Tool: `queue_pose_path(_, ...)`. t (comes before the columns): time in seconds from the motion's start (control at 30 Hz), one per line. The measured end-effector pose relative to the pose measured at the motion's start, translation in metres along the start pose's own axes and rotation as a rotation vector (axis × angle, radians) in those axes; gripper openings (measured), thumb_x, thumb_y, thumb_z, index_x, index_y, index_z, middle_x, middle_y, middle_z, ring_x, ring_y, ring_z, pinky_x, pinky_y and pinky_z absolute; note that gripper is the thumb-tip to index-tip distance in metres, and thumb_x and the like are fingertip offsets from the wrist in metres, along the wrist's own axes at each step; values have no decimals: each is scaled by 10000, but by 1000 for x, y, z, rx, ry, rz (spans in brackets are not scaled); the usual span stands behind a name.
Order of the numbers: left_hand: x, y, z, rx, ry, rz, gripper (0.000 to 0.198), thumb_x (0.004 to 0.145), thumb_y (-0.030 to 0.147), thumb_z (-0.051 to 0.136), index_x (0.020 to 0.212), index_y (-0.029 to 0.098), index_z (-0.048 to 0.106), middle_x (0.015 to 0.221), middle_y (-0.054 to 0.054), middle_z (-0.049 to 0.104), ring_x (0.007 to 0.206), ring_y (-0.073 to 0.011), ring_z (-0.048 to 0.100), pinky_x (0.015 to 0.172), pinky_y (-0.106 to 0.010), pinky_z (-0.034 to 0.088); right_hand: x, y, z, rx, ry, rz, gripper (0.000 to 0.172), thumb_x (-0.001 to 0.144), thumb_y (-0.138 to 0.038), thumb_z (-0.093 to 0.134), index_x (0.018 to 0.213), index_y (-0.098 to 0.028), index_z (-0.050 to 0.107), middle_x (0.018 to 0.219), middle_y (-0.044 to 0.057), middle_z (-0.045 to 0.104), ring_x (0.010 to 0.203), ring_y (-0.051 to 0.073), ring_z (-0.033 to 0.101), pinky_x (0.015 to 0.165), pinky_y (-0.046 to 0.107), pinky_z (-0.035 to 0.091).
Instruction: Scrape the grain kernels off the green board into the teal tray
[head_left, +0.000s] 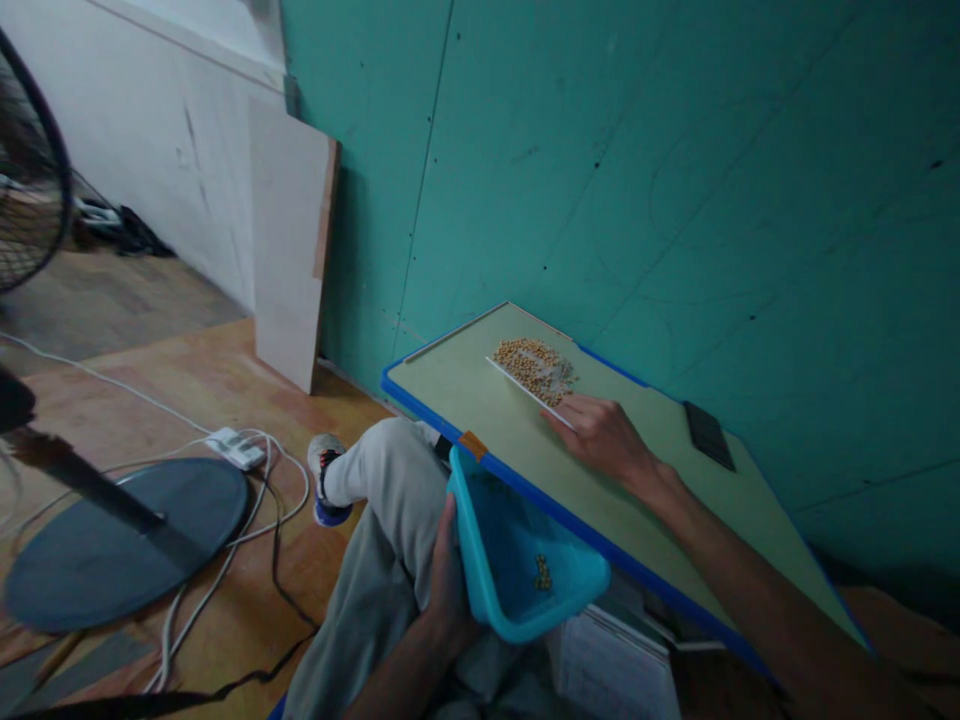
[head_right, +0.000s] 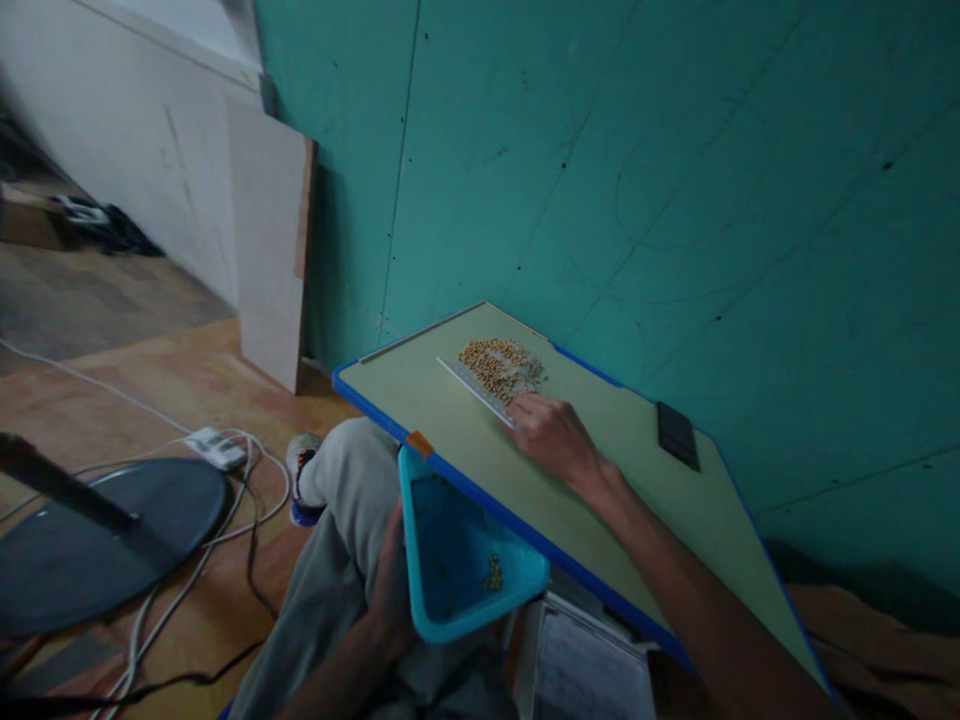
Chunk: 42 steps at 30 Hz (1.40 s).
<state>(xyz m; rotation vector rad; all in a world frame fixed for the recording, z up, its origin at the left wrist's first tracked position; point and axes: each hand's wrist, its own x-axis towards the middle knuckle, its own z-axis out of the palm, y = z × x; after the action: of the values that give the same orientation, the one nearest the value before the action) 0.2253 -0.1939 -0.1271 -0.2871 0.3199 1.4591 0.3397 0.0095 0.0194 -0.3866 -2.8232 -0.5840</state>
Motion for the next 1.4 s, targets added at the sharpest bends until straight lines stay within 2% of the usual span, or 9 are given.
queue_pose_path(0.17, -2, 1, 0, -41, -44, -43, 955, 1054, 698, 539, 1806, 199, 226, 1599, -159, 677, 1502, -412, 603, 1335, -597, 351, -6, -13, -4, -20, 4, -20, 284, 1102, -131, 577, 872, -157, 741, 849, 95, 752, 784, 206, 656, 709, 338, 361)
queue_pose_path(0.3, -2, 1, -1, -20, -39, -21, 965, 1055, 688, 546, 1806, 180, 215, 1597, -164, 678, 1514, -414, 590, 1341, -599, 333, -1, -3, 2, -45, 55, 62, 349, 1147, -199, 535, 878, -159, 754, 815, 94, 753, 775, 209, 672, 694, 338, 358)
queue_pose_path(0.53, -1, 0, -1, 20, -7, -10, 928, 1060, 651, 565, 1792, 160, 274, 1580, -174, 691, 1550, -408, 550, 1353, -599, 311, -5, 0, 1, -52, 4, 49, 331, 1141, -207, 565, 875, -152, 755, 844, 99, 775, 766, 201, 699, 680, 332, 362)
queue_pose_path(0.7, -2, 2, 5, -30, -29, -19, 846, 1086, 653, 490, 1766, 168, 359, 1582, -181, 694, 1506, -409, 599, 1328, -604, 356, -6, 1, 3, 16, 82, 107, 372, 1156, -257, 549, 876, -154, 771, 829, 106, 790, 759, 205, 724, 684, 320, 384)
queue_pose_path(0.93, -8, 0, 13, -30, 78, -28, 759, 1053, 679, 561, 1661, 225, 569, 1439, -180, 788, 1333, -411, 732, 1215, -607, 498, -9, 14, 23, 127, 222, 262, 419, 1137, -373, 559, 840, -186, 789, 810, 120, 818, 731, 240, 779, 651, 314, 463)
queue_pose_path(1.17, -20, 1, 29, 76, 325, 48, 543, 1063, 588, 622, 1425, 222, 794, 1022, -105, 893, 1228, -366, 789, 1181, -547, 550, -17, 12, 40, 559, 454, 575, 384, 1063, -497, 620, 879, -233, 830, 935, 108, 878, 810, 294, 829, 697, 351, 608)
queue_pose_path(1.27, -10, 2, 16, 190, 407, 131, 442, 1061, 453, 670, 1442, 262, 786, 935, -55, 888, 1217, -339, 796, 1205, -517, 538, -16, 20, 43, 709, 571, 729, 438, 995, -588, 685, 763, -229, 777, 790, 86, 837, 713, 276, 782, 653, 359, 596)
queue_pose_path(1.33, -1, 3, 2, 236, 422, 218, 441, 1060, 391, 665, 1477, 284, 760, 1039, -45, 896, 1218, -315, 796, 1231, -486, 515, -16, 29, 46, 774, 661, 824, 446, 945, -630, 727, 772, -221, 774, 797, 84, 832, 722, 265, 763, 663, 364, 598)
queue_pose_path(1.4, 6, 4, -11, 238, 431, 193, 454, 1066, 409, 636, 1493, 300, 746, 1147, -54, 891, 1209, -311, 799, 1229, -495, 519, -18, 41, 48, 811, 736, 895, 452, 895, -652, 767, 818, -207, 786, 856, 99, 846, 771, 270, 763, 691, 374, 604)
